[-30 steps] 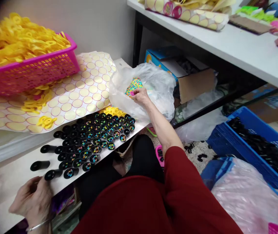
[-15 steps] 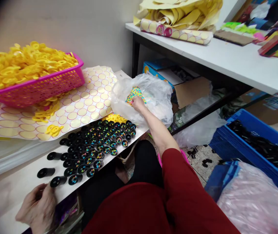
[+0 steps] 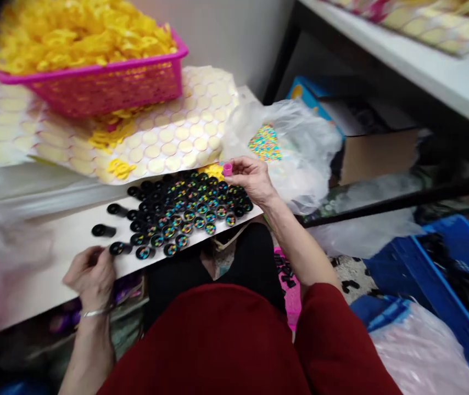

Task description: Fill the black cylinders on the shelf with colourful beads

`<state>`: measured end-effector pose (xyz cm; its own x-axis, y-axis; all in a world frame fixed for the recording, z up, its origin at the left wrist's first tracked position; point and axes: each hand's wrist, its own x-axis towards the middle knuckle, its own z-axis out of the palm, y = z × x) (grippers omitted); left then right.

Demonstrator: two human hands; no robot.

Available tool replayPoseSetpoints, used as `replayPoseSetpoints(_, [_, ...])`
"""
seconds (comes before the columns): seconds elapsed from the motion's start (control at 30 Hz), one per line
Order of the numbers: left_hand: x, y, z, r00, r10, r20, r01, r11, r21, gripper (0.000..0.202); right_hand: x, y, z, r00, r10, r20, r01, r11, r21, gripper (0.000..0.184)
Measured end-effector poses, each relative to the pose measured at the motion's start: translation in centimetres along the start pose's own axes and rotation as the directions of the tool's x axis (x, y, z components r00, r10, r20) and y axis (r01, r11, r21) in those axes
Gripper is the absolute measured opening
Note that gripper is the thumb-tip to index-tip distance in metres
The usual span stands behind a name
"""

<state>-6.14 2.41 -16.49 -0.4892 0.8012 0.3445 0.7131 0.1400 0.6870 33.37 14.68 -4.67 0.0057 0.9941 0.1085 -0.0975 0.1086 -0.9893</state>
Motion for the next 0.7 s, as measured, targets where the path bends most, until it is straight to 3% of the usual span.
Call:
replayPoseSetpoints(0.1, [0.1,0.5,0.0,0.999,-0.036,-0.040,0.036,0.999,0.007,0.025,-0.4,0.7,4.4,0.978,0.013,0.209,0.016,0.991,-0.136,0.017])
replayPoseSetpoints(0.2, [-0.1,0.6,0.0,0.999,-0.031,-0.030,0.032,0.999,0.010,0.023,0.0,1.9,8.1,0.923,-0.016,0.384,0.164,0.920,-0.357,0.007])
replayPoseSetpoints(0.33, [-0.3,0.5,-0.1,0.999,0.006,-0.035,-0.006,1.000,0.003,0.023,0.9,2.9,11.2,0.836,-0.029,0.548,0.439,0.634,-0.637,0.013])
replayPoseSetpoints(0.43, [-0.4,0.4,-0.1,0.999,0.026,-0.047,-0.026,1.000,-0.014,0.023,1.3,3.3,12.3,0.801,0.012,0.598,0.517,0.490,-0.702,0.018])
replayPoseSetpoints(0.5, [-0.4,0.5,0.0,0.998,0.033,-0.051,-0.034,0.999,-0.022,0.023,1.7,3.5,12.4,0.799,0.034,0.600,0.494,0.531,-0.688,0.015])
replayPoseSetpoints(0.6, [-0.4,0.6,-0.1,0.999,0.023,-0.044,-0.024,0.999,-0.024,0.023,2.1,3.7,12.1,0.828,0.064,0.557,0.374,0.676,-0.635,0.010])
replayPoseSetpoints(0.67, [-0.4,0.7,-0.1,0.999,0.005,-0.034,-0.006,1.000,-0.027,0.023,2.3,3.6,11.7,0.844,0.076,0.531,0.347,0.677,-0.649,0.011])
replayPoseSetpoints(0.7, [-0.4,0.7,-0.1,1.000,-0.006,-0.029,0.006,1.000,-0.028,0.023,2.4,3.5,11.6,0.846,0.072,0.529,0.372,0.630,-0.681,0.012])
